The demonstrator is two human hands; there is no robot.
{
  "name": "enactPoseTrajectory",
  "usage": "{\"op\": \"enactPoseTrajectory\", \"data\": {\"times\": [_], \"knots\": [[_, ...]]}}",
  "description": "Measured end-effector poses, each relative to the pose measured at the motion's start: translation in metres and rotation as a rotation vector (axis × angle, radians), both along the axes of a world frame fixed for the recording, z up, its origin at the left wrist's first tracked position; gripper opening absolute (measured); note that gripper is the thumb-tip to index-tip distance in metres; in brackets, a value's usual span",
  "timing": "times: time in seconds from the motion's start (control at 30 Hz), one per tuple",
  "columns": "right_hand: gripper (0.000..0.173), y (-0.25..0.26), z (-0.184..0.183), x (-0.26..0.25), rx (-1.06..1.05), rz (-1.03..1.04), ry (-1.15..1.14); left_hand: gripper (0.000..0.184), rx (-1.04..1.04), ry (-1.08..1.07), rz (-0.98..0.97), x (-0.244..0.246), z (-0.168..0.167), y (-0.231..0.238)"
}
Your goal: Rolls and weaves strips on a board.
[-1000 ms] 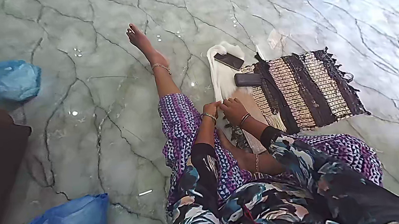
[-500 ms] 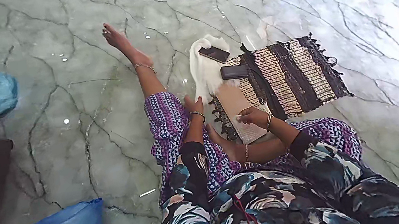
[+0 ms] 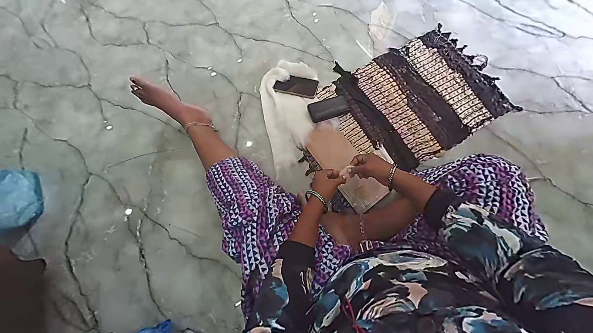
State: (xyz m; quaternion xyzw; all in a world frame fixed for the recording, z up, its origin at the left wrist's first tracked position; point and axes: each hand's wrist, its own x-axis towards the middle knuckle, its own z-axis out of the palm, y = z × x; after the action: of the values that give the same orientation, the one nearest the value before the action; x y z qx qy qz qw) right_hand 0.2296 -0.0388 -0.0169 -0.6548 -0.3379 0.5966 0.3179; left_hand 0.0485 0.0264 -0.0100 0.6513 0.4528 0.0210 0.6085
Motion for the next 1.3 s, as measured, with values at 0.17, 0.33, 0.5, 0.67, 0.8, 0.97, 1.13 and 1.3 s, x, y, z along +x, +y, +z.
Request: {"op": "enactPoseTrajectory", "data": {"times": [0.17,0.33,0.5,0.67,0.8,0.97,1.13,1.3], "knots": [[0.013,0.002,-0.001,0.011,-0.008,-0.05,0.002,0.02,-0.073,0.014,0.063,-0.001,-0.013,0.005],[0.015,0.007,-0.007,0.015,-0.067,-0.085,-0.013,0.016,-0.115,0.037,0.109,-0.001,-0.018,0.009],[0.018,0.013,-0.018,0.015,-0.025,-0.055,-0.159,0.015,-0.125,0.066,0.146,0.003,-0.026,0.011],[0.024,0.024,-0.027,0.012,-0.073,0.131,-0.498,0.052,0.028,0.073,0.203,0.007,-0.037,0.009],[0.03,0.027,-0.023,0.005,-0.165,0.197,-0.635,0.038,0.172,0.198,0.058,0.007,-0.02,-0.002],[0.032,0.024,-0.027,0.009,-0.143,0.144,-0.62,0.037,0.15,0.364,-0.154,0.014,-0.013,-0.019],[0.028,0.021,-0.024,0.012,-0.136,0.163,-0.608,0.037,0.165,0.502,-0.218,0.02,-0.016,-0.016],[0.033,0.017,-0.026,0.009,0.012,0.231,-0.796,0.037,0.189,0.566,-0.258,0.024,-0.021,-0.013]]}}
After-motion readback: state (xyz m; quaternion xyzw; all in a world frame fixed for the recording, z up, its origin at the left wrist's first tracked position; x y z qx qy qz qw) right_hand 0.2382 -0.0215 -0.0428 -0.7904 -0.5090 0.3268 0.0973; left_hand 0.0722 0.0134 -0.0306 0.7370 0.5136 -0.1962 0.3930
